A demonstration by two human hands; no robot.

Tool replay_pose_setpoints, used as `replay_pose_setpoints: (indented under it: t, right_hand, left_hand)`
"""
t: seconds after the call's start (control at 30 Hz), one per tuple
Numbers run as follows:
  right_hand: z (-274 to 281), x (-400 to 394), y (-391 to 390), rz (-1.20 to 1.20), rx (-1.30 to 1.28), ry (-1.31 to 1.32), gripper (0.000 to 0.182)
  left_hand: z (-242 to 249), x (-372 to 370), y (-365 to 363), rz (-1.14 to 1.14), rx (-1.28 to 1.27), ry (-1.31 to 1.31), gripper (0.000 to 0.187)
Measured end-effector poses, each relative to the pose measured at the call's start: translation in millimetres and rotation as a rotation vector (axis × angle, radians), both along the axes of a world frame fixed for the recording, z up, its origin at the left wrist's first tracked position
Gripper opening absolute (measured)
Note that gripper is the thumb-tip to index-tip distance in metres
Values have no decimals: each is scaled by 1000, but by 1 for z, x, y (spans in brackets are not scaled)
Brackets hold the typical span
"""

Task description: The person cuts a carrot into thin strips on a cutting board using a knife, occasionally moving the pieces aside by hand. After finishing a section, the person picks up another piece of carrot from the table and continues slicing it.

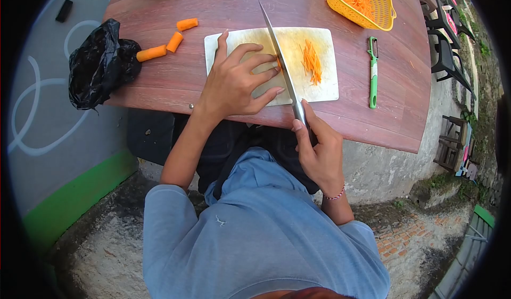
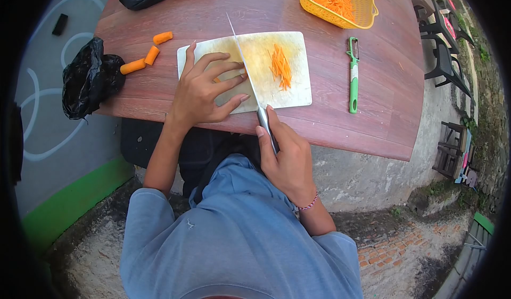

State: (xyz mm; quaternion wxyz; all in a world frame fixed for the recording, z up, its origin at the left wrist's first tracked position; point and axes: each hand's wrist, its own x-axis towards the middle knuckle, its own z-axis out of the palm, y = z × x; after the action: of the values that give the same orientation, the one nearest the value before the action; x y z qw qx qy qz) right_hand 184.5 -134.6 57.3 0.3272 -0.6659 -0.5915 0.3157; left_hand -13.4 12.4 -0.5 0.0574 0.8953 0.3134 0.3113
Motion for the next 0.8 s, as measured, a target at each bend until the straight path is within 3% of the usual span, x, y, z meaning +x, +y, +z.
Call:
replay_pose_setpoints:
  t: [0.8]
  right_hand:
    - [-5, -14, 16, 21, 179, -180, 42]
  left_hand:
    - [1, 1, 2, -32, 44, 3, 35]
